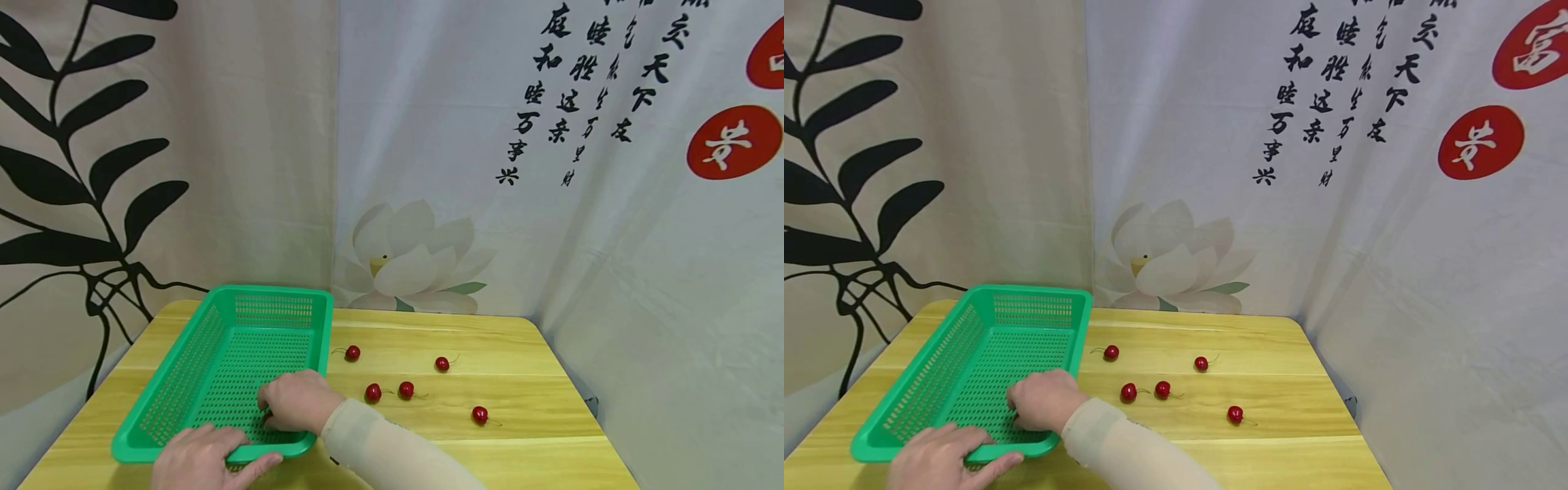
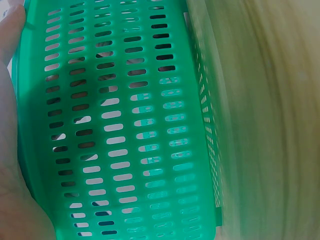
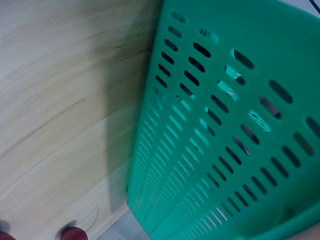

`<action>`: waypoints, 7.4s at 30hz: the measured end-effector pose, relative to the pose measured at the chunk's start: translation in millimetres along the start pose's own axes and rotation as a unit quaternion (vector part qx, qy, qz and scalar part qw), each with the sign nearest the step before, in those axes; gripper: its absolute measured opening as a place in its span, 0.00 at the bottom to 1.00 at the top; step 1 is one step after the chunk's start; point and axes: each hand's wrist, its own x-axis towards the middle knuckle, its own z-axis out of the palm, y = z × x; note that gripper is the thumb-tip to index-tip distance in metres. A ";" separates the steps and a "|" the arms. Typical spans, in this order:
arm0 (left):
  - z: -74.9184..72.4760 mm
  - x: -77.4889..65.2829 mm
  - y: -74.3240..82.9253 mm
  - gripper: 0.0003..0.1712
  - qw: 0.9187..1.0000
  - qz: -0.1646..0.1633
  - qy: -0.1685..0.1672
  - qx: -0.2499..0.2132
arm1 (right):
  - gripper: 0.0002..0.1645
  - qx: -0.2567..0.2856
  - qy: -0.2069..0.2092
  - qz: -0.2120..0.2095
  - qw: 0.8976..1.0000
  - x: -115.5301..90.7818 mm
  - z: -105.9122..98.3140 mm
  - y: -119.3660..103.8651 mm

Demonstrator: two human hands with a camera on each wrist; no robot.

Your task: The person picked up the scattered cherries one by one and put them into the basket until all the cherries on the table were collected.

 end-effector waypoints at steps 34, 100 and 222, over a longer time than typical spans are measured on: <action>-4.3 1.3 3.4 0.29 0.998 -0.029 -0.051 0.018 | 0.11 0.176 0.369 -0.037 0.912 -87.2 -7.7 80.1; -7.3 1.8 6.5 0.28 0.997 -0.046 -0.067 0.012 | 0.13 0.156 0.153 0.225 0.950 -262.3 104.5 213.9; -4.4 -0.4 2.8 0.28 1.000 -0.009 -0.019 0.007 | 0.11 0.086 0.325 0.032 0.941 -63.1 0.2 77.6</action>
